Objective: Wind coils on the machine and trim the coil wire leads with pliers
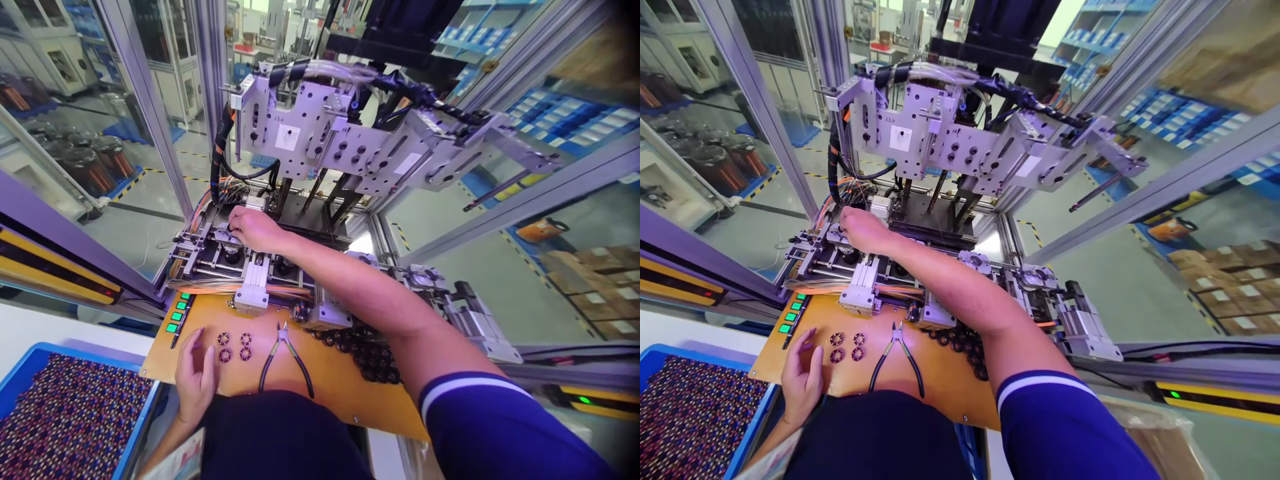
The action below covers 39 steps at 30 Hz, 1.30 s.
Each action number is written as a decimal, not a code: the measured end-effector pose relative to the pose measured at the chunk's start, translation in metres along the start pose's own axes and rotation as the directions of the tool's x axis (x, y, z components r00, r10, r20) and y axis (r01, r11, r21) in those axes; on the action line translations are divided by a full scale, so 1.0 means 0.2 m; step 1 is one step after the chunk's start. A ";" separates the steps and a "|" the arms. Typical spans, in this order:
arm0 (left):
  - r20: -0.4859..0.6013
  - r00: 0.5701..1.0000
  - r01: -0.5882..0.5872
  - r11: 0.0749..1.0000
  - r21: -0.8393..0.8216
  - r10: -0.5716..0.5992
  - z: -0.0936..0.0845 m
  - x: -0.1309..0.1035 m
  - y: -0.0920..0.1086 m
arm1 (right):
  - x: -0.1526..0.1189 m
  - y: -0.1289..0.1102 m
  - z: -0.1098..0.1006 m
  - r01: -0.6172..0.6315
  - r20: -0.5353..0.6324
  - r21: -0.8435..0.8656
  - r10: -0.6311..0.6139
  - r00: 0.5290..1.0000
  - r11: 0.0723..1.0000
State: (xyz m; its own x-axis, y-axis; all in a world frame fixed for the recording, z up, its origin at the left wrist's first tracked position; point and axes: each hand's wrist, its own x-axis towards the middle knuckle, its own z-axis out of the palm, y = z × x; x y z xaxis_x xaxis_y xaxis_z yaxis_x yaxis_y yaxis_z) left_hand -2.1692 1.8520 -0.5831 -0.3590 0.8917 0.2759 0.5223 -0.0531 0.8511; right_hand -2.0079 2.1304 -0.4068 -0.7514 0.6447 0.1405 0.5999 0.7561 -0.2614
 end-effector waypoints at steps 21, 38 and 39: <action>-0.038 0.980 -0.188 0.968 0.163 0.197 -0.06 0.06 0.09 | -0.22 -0.09 -0.04 0.082 -0.096 -0.149 -0.097 0.991 0.985; 0.550 0.675 -0.723 0.588 0.362 0.492 0.14 1.08 0.56 | -1.92 -0.60 0.27 -0.505 -0.587 0.183 0.505 0.632 0.844; 0.557 0.665 -0.735 0.566 0.372 0.497 0.15 1.08 0.57 | -2.00 -0.60 0.31 -0.548 -0.581 0.163 0.528 0.619 0.821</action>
State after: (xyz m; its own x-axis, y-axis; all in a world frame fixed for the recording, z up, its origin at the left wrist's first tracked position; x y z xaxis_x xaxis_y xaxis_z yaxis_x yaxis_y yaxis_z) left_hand -2.1648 2.0523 -0.4404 0.4518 0.8172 0.3578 0.8478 -0.5182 0.1131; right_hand -1.7970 1.7755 -0.4905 0.0111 0.8638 0.5037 0.8592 0.2495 -0.4467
